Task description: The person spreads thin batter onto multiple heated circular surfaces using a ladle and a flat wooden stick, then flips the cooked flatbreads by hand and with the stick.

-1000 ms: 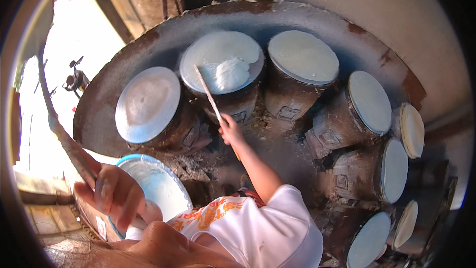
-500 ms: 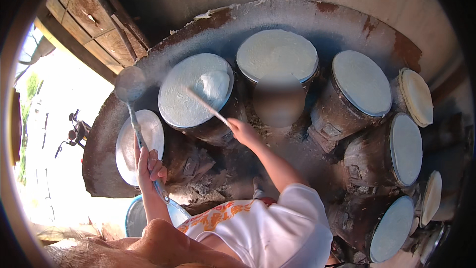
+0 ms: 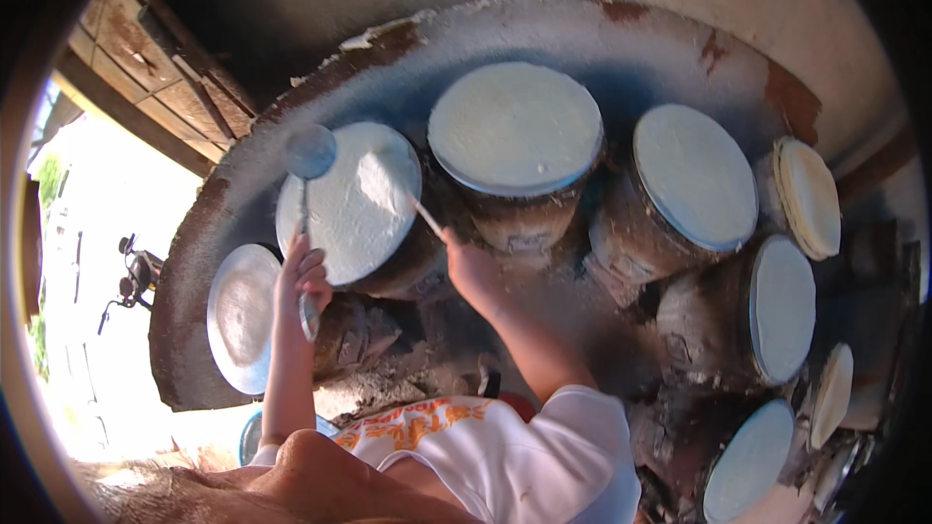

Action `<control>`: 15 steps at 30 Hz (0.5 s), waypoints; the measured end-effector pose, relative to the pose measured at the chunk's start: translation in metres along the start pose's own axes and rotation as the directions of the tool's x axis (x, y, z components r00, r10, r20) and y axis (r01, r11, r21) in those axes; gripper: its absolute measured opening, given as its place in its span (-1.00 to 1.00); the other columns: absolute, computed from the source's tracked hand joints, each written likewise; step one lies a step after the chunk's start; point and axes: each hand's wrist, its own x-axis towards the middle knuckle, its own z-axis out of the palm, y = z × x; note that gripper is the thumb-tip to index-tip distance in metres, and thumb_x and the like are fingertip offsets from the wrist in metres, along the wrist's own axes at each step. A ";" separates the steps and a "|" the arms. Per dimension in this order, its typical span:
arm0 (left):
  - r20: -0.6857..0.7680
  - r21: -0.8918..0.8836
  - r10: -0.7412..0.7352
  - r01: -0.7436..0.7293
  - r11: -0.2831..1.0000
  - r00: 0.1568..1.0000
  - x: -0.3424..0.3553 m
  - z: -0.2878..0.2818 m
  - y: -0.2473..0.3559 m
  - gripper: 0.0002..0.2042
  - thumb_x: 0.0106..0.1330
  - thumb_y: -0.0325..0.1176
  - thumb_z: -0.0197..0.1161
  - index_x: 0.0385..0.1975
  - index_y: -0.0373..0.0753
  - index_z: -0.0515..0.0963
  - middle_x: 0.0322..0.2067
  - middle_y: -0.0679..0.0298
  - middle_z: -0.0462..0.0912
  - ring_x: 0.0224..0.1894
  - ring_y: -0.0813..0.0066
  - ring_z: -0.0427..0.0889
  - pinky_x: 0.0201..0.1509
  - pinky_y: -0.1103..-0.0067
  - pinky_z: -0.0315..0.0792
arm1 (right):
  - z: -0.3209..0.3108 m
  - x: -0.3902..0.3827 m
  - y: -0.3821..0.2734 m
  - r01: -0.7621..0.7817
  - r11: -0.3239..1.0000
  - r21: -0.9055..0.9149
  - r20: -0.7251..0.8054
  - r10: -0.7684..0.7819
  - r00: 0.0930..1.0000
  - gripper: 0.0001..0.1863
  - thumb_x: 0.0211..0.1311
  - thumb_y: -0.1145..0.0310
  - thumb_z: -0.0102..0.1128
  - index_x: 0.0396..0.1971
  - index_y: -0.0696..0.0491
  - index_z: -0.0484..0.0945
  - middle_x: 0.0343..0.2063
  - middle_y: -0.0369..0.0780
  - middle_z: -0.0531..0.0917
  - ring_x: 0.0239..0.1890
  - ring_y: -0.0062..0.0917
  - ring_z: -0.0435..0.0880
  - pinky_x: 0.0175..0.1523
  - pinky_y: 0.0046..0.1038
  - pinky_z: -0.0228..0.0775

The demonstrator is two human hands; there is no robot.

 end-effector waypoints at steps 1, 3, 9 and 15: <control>0.003 -0.024 -0.014 0.014 1.000 1.000 0.015 0.000 0.002 -0.76 0.43 -0.30 -0.03 0.04 0.14 0.36 -0.64 0.46 0.21 -0.76 0.77 0.14 -0.74 0.81 0.20 | 0.021 0.008 0.001 0.088 0.996 -0.031 -0.037 -0.089 0.995 -0.65 0.29 0.27 -0.03 0.06 -0.06 0.46 -0.64 -0.01 0.56 -0.60 -0.12 0.57 -0.53 -0.12 0.35; 0.023 -0.322 -0.136 0.136 0.937 0.990 0.029 -0.026 0.027 -0.94 0.41 -0.28 0.00 -0.28 -0.03 0.41 -0.66 0.46 0.22 -0.75 0.77 0.17 -0.71 0.79 0.27 | 0.019 0.039 -0.008 0.172 0.983 -0.062 0.014 -0.171 0.985 -0.65 0.30 0.27 -0.05 0.07 -0.05 0.45 -0.65 -0.02 0.56 -0.59 -0.11 0.57 -0.52 -0.12 0.36; 0.165 -0.361 -0.321 0.360 0.860 0.932 0.036 -0.013 0.036 -0.69 0.40 -0.23 0.03 -0.60 -0.12 0.22 -0.73 0.46 0.19 -0.73 0.71 0.23 -0.65 0.76 0.30 | -0.004 0.049 0.008 0.144 0.989 0.015 0.156 -0.144 0.977 -0.69 0.32 0.28 -0.07 0.01 -0.05 0.47 -0.50 -0.03 0.61 -0.45 -0.08 0.59 -0.43 -0.12 0.41; 0.047 -0.270 -0.152 0.160 0.950 0.987 0.044 -0.032 0.048 -0.74 0.36 -0.30 0.09 -0.57 -0.14 0.26 -0.72 0.46 0.23 -0.73 0.71 0.21 -0.67 0.76 0.29 | 0.028 -0.015 -0.016 -0.168 0.910 0.378 -0.013 0.187 0.982 -0.72 0.26 0.37 0.00 -0.05 0.03 0.51 -0.42 -0.01 0.63 -0.34 -0.15 0.65 -0.29 -0.25 0.46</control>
